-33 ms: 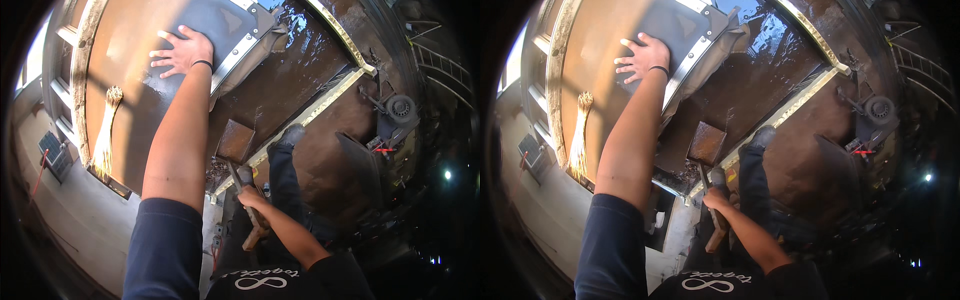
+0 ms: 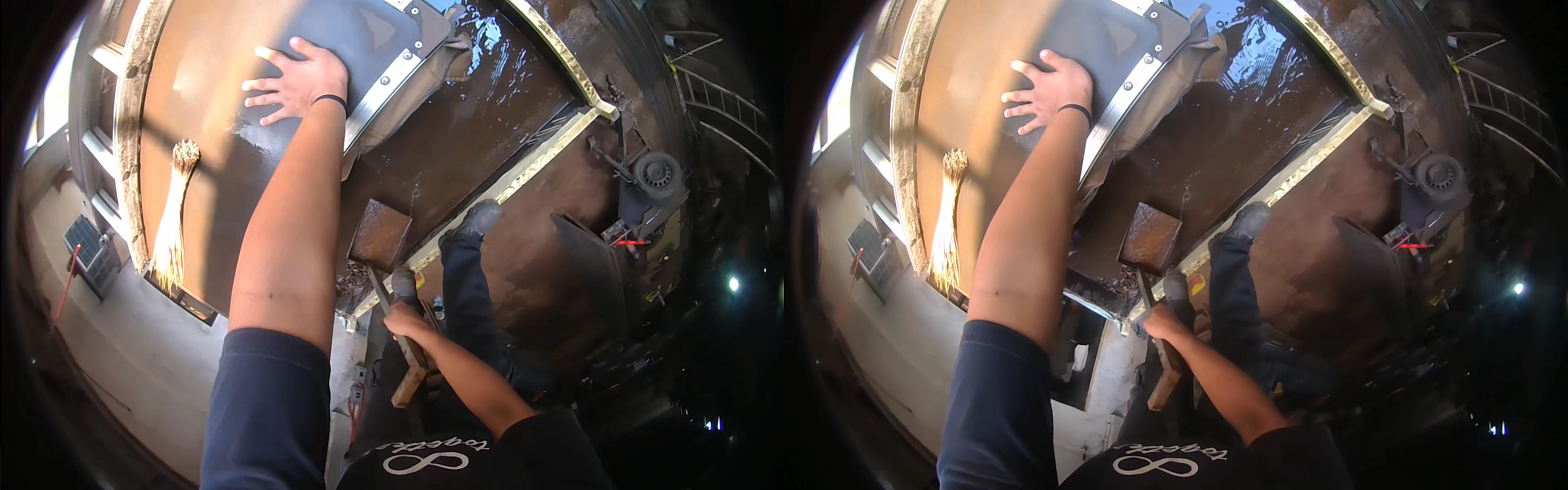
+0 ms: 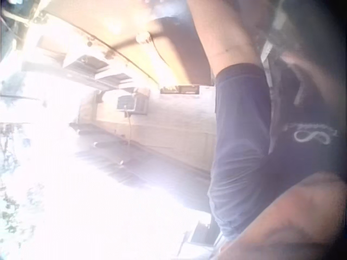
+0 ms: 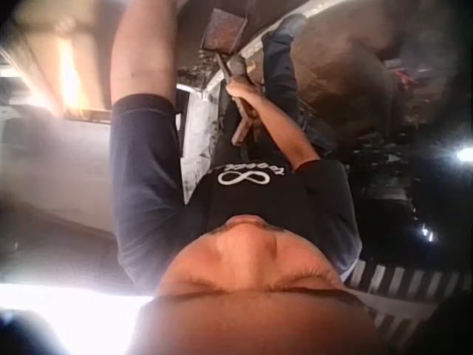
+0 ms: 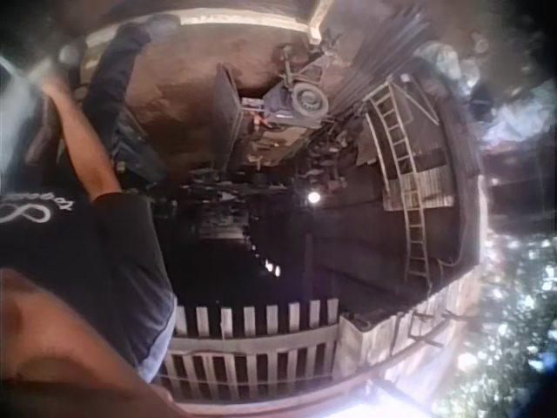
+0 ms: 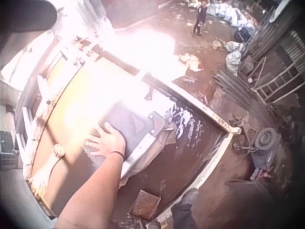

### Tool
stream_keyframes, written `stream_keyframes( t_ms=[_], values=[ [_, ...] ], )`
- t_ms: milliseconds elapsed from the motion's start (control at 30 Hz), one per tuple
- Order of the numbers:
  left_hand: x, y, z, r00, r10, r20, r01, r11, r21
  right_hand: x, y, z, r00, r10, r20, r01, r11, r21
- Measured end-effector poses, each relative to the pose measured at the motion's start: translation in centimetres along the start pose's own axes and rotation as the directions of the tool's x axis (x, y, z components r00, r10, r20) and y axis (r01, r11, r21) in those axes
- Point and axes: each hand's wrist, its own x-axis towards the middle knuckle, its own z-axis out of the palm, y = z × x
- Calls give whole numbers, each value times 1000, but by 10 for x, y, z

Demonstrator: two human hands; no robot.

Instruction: The person cleans a large flat surface using a broom and a scraper. They sweep debris and scrape off residue from the surface, moving across different sections.

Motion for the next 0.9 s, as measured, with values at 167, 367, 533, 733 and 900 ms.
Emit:
stream_keyframes(
  t_ms=[167, 367, 533, 733, 900],
  values=[
    [-2, 3, -3, 1000, 3, -22, -4, 1000, -31, 135, -11, 70, 992, -52, 114, 27, 976, 214],
    [-27, 15, 0, 1000, 3, -22, -2, 998, 66, 211, -16, 72, 956, 290, 50, -274, 811, 517],
    [-15, 9, -7, 999, -5, 49, 8, 999, -44, 158, 9, 61, 958, 280, 55, -270, 827, 493],
    [-2, 1, 3, 1000, -7, -15, 7, 1000, -5, 15, 73, -58, 896, 444, -16, -192, 419, 887],
    [-4, 6, 8, 1000, 6, 12, -6, 1000, 2, -90, 114, -220, 759, 640, -122, -194, 400, 896]
  ],
)
